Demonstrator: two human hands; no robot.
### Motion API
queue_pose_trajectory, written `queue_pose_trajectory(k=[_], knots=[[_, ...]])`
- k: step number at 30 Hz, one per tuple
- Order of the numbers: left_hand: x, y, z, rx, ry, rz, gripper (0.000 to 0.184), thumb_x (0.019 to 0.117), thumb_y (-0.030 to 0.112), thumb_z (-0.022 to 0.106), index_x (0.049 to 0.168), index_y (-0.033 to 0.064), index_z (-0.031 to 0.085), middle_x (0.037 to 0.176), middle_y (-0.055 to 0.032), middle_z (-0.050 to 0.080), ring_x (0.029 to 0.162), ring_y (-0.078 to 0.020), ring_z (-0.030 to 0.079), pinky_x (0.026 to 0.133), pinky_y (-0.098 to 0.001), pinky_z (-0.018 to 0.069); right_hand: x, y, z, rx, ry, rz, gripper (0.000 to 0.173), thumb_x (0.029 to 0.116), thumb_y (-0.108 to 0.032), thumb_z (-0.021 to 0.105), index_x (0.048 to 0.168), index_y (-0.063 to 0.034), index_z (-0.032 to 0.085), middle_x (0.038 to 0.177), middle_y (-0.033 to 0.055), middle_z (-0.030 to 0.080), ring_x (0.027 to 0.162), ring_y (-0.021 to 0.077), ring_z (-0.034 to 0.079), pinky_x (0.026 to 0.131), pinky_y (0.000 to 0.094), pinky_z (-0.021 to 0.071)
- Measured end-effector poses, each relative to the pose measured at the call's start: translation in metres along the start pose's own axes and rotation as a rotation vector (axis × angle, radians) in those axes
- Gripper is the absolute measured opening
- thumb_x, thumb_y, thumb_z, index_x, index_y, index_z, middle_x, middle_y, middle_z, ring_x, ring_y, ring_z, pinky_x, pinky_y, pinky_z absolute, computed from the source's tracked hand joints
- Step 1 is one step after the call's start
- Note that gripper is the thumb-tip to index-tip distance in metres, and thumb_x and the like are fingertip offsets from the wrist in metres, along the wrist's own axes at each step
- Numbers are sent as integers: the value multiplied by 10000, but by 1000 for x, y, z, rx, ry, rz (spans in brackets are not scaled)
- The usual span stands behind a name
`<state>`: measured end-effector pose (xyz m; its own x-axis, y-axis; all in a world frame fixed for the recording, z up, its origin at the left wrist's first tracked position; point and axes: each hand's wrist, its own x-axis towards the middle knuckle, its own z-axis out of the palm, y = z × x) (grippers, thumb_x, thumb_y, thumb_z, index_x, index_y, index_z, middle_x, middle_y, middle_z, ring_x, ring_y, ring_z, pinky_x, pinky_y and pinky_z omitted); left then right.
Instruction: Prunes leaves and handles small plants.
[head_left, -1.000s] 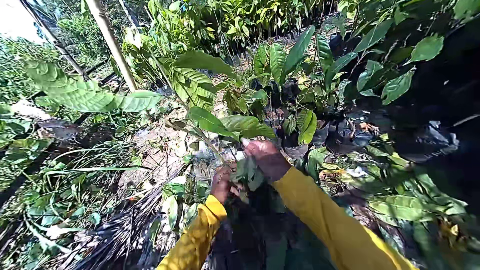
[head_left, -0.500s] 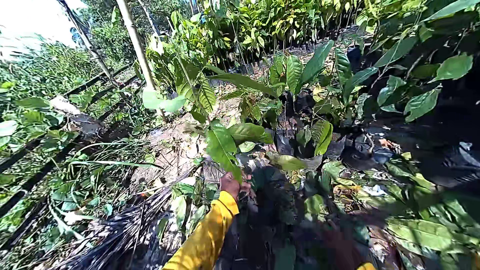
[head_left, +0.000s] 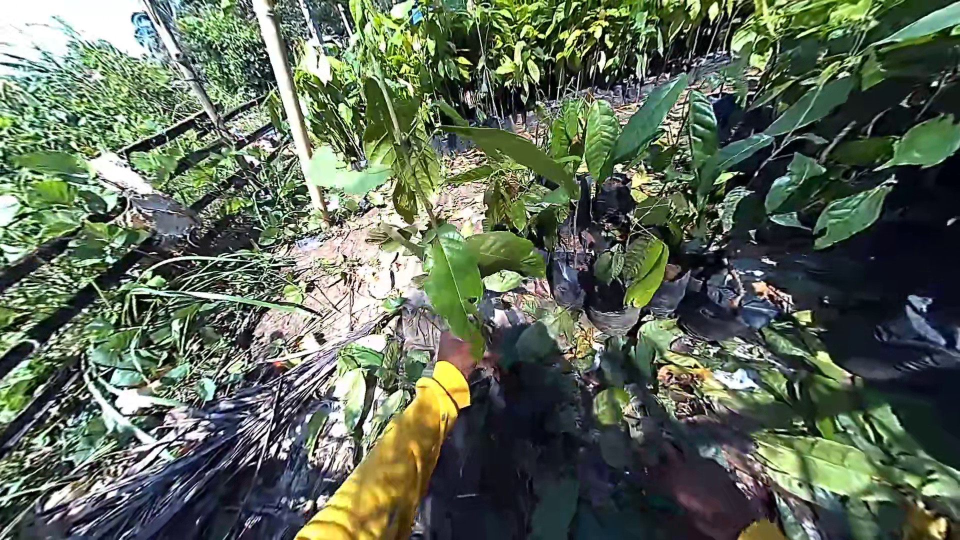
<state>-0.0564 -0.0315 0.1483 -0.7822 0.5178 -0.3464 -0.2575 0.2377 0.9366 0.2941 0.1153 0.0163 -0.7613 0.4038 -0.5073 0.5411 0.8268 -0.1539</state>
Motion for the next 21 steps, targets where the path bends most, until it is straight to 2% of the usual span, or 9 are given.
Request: queue_pose_trajectory(k=[2, 4, 6, 7, 9, 11, 14, 18, 21], knots=[[-11, 8, -7, -11, 17, 65, 257, 1089, 122, 475, 1231, -57, 591, 998, -168, 687, 696, -206, 694, 624, -367, 609, -26, -10, -13, 304, 56, 73, 971, 760, -410, 859, 1555, -85, 408, 1417, 313, 547, 1281, 511, 550, 1029, 690, 440], [-19, 13, -16, -73, 40, 101, 235, 1077, 126, 513, 1164, -63, 624, 950, -138, 705, 670, -168, 688, 602, -316, 594, -49, -22, -17, 751, 154, 23, 863, 808, -211, 815, 1501, 78, 388, 1341, 346, 580, 1216, 454, 609, 1043, 607, 475], [-23, 9, -25, -96, 31, 137, 211, 1067, 109, 531, 1113, -65, 641, 914, -115, 704, 648, -147, 681, 593, -289, 592, -65, -48, -32, 1080, 149, -97, 815, 816, -103, 707, 1488, 129, 307, 1325, 292, 576, 1151, 282, 642, 1003, 444, 526], [-25, 6, -28, -98, 34, 162, 190, 1056, 96, 549, 1085, -64, 647, 898, -109, 706, 639, -143, 678, 592, -285, 592, -70, -64, -43, 1162, 140, -152, 832, 812, -101, 697, 1496, 130, 283, 1329, 268, 572, 1142, 228, 637, 996, 401, 527], [-33, 1, -28, -100, 77, 201, 141, 1026, 65, 589, 1034, -64, 645, 843, -96, 714, 600, -129, 670, 571, -275, 588, -69, -98, -64, 1192, 157, -233, 851, 798, -166, 744, 1491, 101, 328, 1311, 224, 607, 1138, 199, 644, 993, 397, 537], [-44, 0, -24, -100, 130, 178, 151, 1015, 61, 610, 1097, -65, 626, 806, -76, 697, 570, -109, 640, 556, -261, 570, -54, -131, -83, 1159, 166, -270, 835, 801, -247, 791, 1474, 69, 413, 1247, 214, 657, 1098, 253, 665, 963, 463, 544], [-51, 0, -25, -116, 140, 188, 178, 1019, 47, 596, 1157, -65, 611, 815, -77, 679, 543, -95, 605, 518, -239, 543, -15, -166, -109, 1145, 89, -272, 747, 813, -308, 795, 1429, -9, 494, 1166, 146, 703, 1026, 219, 694, 911, 443, 571], [-50, -2, -31, -72, 107, 194, 172, 1020, 60, 602, 1145, -57, 623, 823, -74, 667, 551, -94, 604, 529, -240, 547, 28, -189, -131, 1151, 42, -255, 665, 851, -224, 779, 1409, 14, 506, 1179, 181, 677, 1019, 231, 680, 925, 429, 555], [-51, -1, -33, 6, 130, 198, 179, 1009, 85, 629, 1137, -38, 652, 856, -79, 699, 616, -106, 636, 588, -266, 557, 44, -196, -143, 1028, 86, -223, 680, 860, -252, 796, 1430, -10, 514, 1215, 205, 661, 1044, 277, 670, 948, 475, 537]])
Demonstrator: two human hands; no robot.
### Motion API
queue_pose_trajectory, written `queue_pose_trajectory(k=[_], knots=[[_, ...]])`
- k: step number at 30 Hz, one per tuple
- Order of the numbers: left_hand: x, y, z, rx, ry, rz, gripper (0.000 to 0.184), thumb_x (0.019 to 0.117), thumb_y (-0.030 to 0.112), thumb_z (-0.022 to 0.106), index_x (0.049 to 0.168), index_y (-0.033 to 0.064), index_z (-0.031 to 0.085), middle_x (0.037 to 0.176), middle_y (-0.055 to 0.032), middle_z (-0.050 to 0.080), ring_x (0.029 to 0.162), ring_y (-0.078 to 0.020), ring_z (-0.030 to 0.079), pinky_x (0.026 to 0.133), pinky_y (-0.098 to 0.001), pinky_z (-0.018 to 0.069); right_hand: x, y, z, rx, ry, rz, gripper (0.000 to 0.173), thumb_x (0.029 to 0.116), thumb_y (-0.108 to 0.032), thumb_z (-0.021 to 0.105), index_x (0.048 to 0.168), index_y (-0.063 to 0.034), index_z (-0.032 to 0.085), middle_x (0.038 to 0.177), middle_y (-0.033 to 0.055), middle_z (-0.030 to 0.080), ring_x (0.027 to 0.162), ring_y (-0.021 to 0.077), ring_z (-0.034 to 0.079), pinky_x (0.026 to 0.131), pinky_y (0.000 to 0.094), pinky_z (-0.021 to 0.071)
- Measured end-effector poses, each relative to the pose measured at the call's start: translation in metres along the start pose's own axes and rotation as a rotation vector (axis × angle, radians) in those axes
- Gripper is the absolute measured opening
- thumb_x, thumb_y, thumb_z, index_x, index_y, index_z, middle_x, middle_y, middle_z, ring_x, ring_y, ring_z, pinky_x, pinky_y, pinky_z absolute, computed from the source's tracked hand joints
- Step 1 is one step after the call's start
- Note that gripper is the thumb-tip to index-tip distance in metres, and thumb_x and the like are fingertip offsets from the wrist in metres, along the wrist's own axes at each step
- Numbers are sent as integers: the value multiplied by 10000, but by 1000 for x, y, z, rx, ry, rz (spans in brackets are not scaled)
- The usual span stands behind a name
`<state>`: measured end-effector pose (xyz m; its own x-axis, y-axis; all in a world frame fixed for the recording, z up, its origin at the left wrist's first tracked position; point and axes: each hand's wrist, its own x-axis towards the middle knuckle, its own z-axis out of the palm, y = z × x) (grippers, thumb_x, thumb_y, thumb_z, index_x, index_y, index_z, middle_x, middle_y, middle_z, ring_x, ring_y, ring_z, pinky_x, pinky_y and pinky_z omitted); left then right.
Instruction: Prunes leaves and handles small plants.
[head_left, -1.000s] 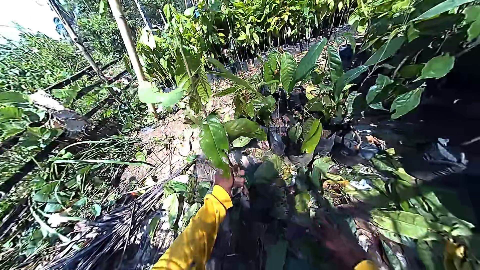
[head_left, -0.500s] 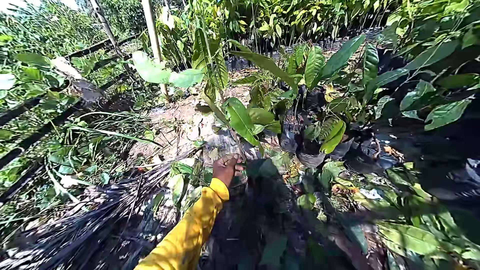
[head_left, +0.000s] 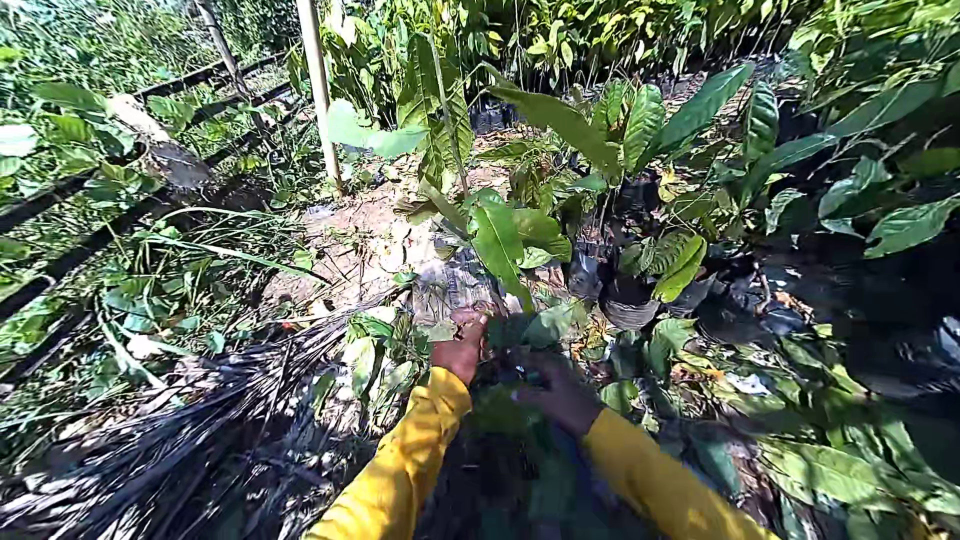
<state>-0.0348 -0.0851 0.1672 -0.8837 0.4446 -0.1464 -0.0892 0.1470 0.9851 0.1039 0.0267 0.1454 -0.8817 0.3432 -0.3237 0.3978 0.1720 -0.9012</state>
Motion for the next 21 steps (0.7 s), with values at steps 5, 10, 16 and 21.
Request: queue_pose_trajectory(k=[5, 10, 16, 21], knots=[[2, 2, 3, -52, 19, -39, 174, 1011, 76, 623, 1123, -57, 641, 830, -85, 689, 607, -113, 640, 594, -271, 567, 2, 3, 4, 17, 128, -44, 683, 804, -219, 846, 1380, -9, 543, 1168, 184, 683, 978, 253, 698, 859, 442, 581], [11, 14, -9, 175, 82, 146, 459, 946, 121, 719, 1369, 11, 577, 1187, -156, 672, 968, -195, 664, 858, -364, 556, -19, 20, 1, -54, 293, -107, 845, 749, -340, 842, 1441, -27, 470, 1118, 156, 688, 974, 256, 689, 869, 473, 575], [29, 52, -12, 344, -58, 387, 303, 968, 170, 696, 1249, 58, 680, 1258, -139, 662, 1134, -232, 636, 997, -464, 504, -5, 5, -13, -275, 354, -116, 885, 771, -377, 859, 1473, -11, 464, 1308, 240, 630, 1177, 358, 639, 1022, 543, 504], [54, 60, -12, 182, -205, 172, 189, 1047, 98, 531, 1169, 7, 644, 923, -43, 668, 774, -86, 613, 735, -292, 533, 23, 14, -19, -52, 215, -167, 820, 781, -320, 851, 1459, -34, 489, 1182, 162, 692, 1066, 265, 684, 964, 479, 556]])
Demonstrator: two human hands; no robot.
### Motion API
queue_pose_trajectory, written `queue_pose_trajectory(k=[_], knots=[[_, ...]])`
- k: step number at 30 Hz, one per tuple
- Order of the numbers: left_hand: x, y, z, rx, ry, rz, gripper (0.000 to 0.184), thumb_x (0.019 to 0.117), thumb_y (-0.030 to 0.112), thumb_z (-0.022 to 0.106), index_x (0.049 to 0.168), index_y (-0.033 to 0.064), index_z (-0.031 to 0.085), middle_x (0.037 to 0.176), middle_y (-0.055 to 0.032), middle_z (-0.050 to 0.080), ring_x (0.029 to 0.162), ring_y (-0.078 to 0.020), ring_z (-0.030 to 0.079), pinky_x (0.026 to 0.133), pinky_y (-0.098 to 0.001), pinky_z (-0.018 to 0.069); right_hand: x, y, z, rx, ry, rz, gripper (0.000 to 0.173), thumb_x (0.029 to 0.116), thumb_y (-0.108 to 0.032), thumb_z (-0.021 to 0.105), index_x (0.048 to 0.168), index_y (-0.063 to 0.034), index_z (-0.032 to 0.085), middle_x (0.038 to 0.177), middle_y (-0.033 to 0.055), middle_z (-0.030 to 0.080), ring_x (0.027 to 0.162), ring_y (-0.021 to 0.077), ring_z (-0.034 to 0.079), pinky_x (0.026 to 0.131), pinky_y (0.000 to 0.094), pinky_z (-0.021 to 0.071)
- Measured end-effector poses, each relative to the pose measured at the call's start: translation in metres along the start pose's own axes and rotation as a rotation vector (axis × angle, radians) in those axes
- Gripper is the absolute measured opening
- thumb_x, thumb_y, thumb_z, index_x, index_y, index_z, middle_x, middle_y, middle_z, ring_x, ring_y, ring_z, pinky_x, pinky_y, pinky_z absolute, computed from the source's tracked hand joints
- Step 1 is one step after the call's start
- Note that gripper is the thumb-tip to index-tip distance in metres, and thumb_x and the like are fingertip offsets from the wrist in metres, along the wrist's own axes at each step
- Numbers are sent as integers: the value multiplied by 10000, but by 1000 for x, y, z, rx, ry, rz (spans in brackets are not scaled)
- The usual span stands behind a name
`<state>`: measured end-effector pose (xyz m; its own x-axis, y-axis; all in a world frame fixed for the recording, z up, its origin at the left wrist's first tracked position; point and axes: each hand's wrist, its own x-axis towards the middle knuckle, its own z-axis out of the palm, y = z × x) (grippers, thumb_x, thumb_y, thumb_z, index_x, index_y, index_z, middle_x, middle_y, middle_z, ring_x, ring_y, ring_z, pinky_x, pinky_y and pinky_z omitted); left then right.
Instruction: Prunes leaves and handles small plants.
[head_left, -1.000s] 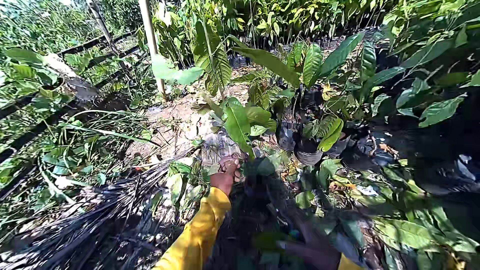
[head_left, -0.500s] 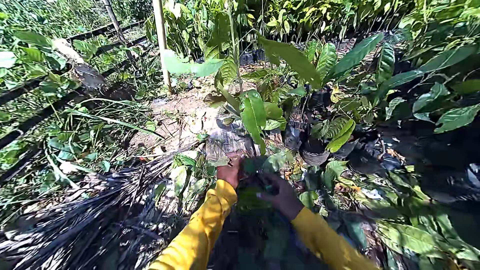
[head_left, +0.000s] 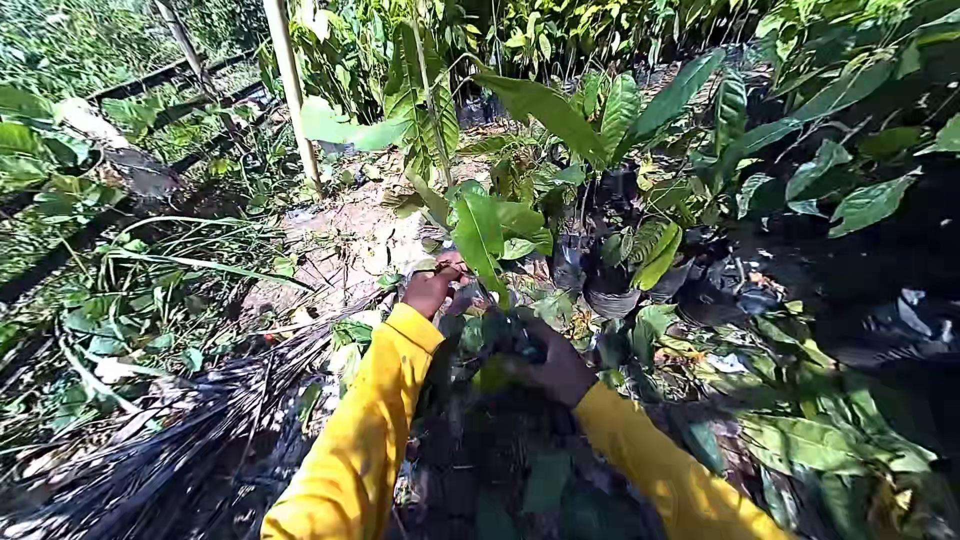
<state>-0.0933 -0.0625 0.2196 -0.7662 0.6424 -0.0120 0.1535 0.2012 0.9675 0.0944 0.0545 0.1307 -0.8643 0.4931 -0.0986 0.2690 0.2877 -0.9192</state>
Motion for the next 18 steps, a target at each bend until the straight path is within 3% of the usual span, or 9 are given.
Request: queue_pose_trajectory(k=[3, 6, 9, 13, 15, 18], knots=[[21, -19, -4, -168, -188, 47, 174, 1052, 47, 459, 1120, 10, 614, 766, 6, 652, 605, -44, 584, 558, -212, 504, 0, 5, -1, 69, -33, -10, 800, 770, -290, 859, 1440, -34, 505, 1128, 150, 707, 1006, 246, 701, 928, 473, 574], [16, -13, -4, -155, -292, 38, 203, 1046, 3, 415, 1025, 63, 607, 752, 58, 651, 606, -3, 580, 574, -170, 504, -3, 1, -6, 68, -73, 13, 767, 771, -276, 870, 1416, -35, 531, 1116, 148, 712, 1004, 246, 701, 936, 471, 568], [13, -14, 2, -229, -208, 68, 209, 975, -62, 468, 1019, 88, 606, 765, 76, 671, 660, -1, 619, 636, -183, 543, -2, -7, -12, 35, -111, 51, 777, 775, -270, 877, 1439, -68, 528, 1184, 154, 700, 1069, 261, 689, 985, 486, 544], [10, -23, 7, -240, 9, 144, 342, 873, -20, 548, 1209, 26, 512, 887, 33, 653, 759, -46, 646, 688, -247, 568, 3, -22, -18, -16, -122, 61, 790, 798, -294, 866, 1469, -73, 512, 1337, 194, 636, 1222, 313, 627, 1064, 529, 484], [7, -29, 5, -262, 35, 166, 428, 859, 31, 586, 1268, 2, 460, 952, 5, 657, 820, -72, 661, 718, -275, 583, 3, -28, -21, -28, -128, 66, 789, 813, -288, 856, 1474, -44, 503, 1364, 226, 608, 1260, 351, 592, 1081, 555, 455], [11, -29, 0, -227, 34, 224, 305, 914, 35, 604, 1205, 1, 521, 935, -22, 667, 822, -102, 655, 720, -290, 578, 6, -26, -15, -33, -148, 83, 819, 803, -328, 864, 1491, -73, 501, 1375, 203, 610, 1277, 341, 584, 1090, 557, 450]])
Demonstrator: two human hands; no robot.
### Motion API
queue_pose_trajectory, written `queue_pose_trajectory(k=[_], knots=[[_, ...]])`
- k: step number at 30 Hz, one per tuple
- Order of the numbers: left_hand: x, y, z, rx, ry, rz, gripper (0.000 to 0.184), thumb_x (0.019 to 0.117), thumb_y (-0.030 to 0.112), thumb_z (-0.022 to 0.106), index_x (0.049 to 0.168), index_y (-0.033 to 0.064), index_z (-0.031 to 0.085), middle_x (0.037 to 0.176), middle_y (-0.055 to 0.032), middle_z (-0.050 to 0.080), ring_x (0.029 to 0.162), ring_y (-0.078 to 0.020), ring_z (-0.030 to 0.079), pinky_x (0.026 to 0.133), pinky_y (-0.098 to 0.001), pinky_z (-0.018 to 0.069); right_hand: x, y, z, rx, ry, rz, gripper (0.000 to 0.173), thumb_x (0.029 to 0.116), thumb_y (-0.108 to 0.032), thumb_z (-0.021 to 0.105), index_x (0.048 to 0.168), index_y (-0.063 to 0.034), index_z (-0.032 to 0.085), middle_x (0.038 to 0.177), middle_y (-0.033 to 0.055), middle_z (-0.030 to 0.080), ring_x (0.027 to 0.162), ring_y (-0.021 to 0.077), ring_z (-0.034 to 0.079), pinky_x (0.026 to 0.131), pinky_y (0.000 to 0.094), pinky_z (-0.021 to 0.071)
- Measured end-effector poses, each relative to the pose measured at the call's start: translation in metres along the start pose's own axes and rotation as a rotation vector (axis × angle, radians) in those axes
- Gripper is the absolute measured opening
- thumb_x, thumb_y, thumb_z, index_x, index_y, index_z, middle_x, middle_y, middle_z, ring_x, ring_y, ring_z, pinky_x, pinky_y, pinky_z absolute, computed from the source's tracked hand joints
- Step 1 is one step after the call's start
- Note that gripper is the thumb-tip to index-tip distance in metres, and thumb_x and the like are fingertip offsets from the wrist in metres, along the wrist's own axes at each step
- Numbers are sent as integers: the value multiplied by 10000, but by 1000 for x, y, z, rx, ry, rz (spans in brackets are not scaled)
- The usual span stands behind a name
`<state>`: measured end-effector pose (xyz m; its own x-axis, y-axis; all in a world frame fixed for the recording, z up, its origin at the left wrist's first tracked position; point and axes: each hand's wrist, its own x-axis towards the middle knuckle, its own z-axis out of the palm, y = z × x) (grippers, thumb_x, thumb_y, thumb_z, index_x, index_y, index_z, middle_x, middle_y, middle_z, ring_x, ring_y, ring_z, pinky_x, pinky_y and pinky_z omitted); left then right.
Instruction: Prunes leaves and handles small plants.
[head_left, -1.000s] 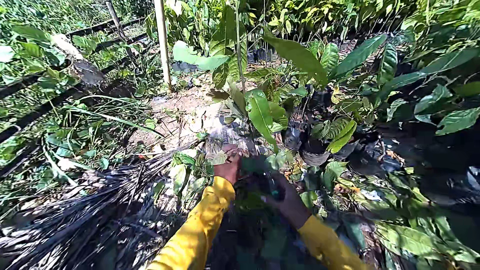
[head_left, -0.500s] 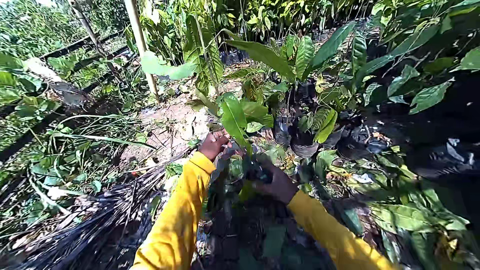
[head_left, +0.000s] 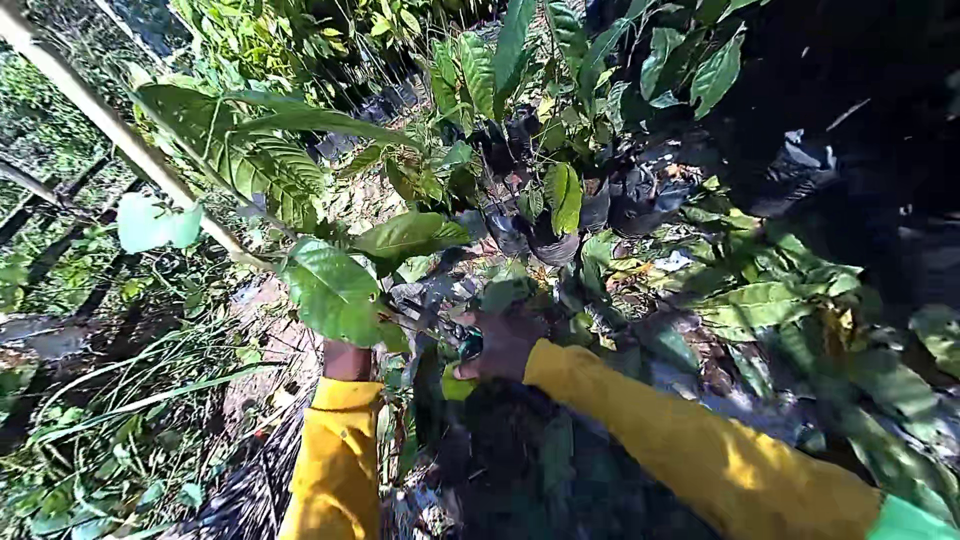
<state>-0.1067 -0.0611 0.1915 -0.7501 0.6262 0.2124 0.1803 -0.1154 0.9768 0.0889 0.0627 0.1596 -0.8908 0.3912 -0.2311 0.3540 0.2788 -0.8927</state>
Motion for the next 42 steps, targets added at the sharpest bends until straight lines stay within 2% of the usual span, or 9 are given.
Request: queue_pose_trajectory(k=[5, 7, 10, 16, 22, 30, 38, 40, 42], knots=[[26, -21, -19, 21, -185, 65, 82, 967, 52, 589, 1023, 60, 648, 841, 11, 718, 697, -57, 650, 618, -215, 552, 1, 8, 6, 59, -13, -105, 795, 815, -328, 852, 1473, -36, 514, 1392, 215, 602, 1313, 344, 563, 1114, 543, 424], [27, -16, -18, 39, -248, 91, 75, 962, 128, 623, 1021, 105, 663, 859, 22, 749, 707, -44, 674, 621, -205, 553, -2, 4, 4, 81, -37, -93, 792, 828, -315, 846, 1479, -27, 500, 1407, 223, 586, 1329, 348, 548, 1120, 542, 413], [11, 5, -1, 96, -143, 79, 125, 965, 54, 588, 1086, 27, 587, 887, 4, 688, 785, -85, 655, 720, -260, 567, -3, 2, 2, 97, -56, -88, 788, 826, -306, 845, 1479, -26, 503, 1414, 223, 584, 1332, 352, 548, 1121, 553, 412], [9, 12, 2, 164, -169, 141, 165, 947, 69, 637, 1082, -25, 621, 910, -25, 729, 805, -81, 676, 715, -237, 563, 2, 2, -2, 98, -77, -172, 589, 825, -299, 843, 1272, 15, 623, 1200, 236, 659, 1136, 373, 627, 978, 586, 474], [10, 13, 2, 168, -200, 135, 100, 946, 8, 608, 1036, -15, 644, 878, 7, 722, 776, -37, 664, 726, -203, 557, 1, 6, 1, 203, -86, -163, 706, 835, -261, 847, 1405, 41, 559, 1369, 256, 602, 1313, 359, 555, 1118, 537, 411], [1, 19, 6, 200, -102, 104, 195, 953, -32, 580, 1142, -77, 579, 954, -40, 705, 862, -72, 669, 797, -235, 568, -4, 2, -1, 112, -20, -180, 679, 805, -226, 854, 1385, 5, 587, 1278, 241, 654, 1217, 368, 614, 1048, 560, 461], [19, 15, -10, -31, -201, 83, 181, 1045, 79, 454, 1137, 10, 594, 983, -26, 717, 865, -72, 678, 739, -216, 564, -18, 10, 13, 120, 95, -144, 769, 816, -333, 838, 1473, -72, 535, 1401, 188, 610, 1288, 341, 584, 1105, 534, 434], [28, 3, -18, -44, -230, 162, 270, 1001, 156, 564, 1169, -55, 574, 1009, -61, 705, 864, -90, 675, 699, -219, 561, -22, 4, 11, 74, 71, -122, 845, 815, -366, 836, 1522, -83, 471, 1441, 179, 582, 1321, 347, 559, 1122, 550, 416], [23, 13, -9, -8, -126, 130, 236, 977, 27, 597, 1186, -77, 563, 977, -78, 705, 844, -125, 688, 718, -270, 588, -21, -3, 10, 27, 63, -110, 843, 823, -366, 828, 1522, -78, 453, 1411, 191, 595, 1296, 355, 574, 1101, 555, 431]])
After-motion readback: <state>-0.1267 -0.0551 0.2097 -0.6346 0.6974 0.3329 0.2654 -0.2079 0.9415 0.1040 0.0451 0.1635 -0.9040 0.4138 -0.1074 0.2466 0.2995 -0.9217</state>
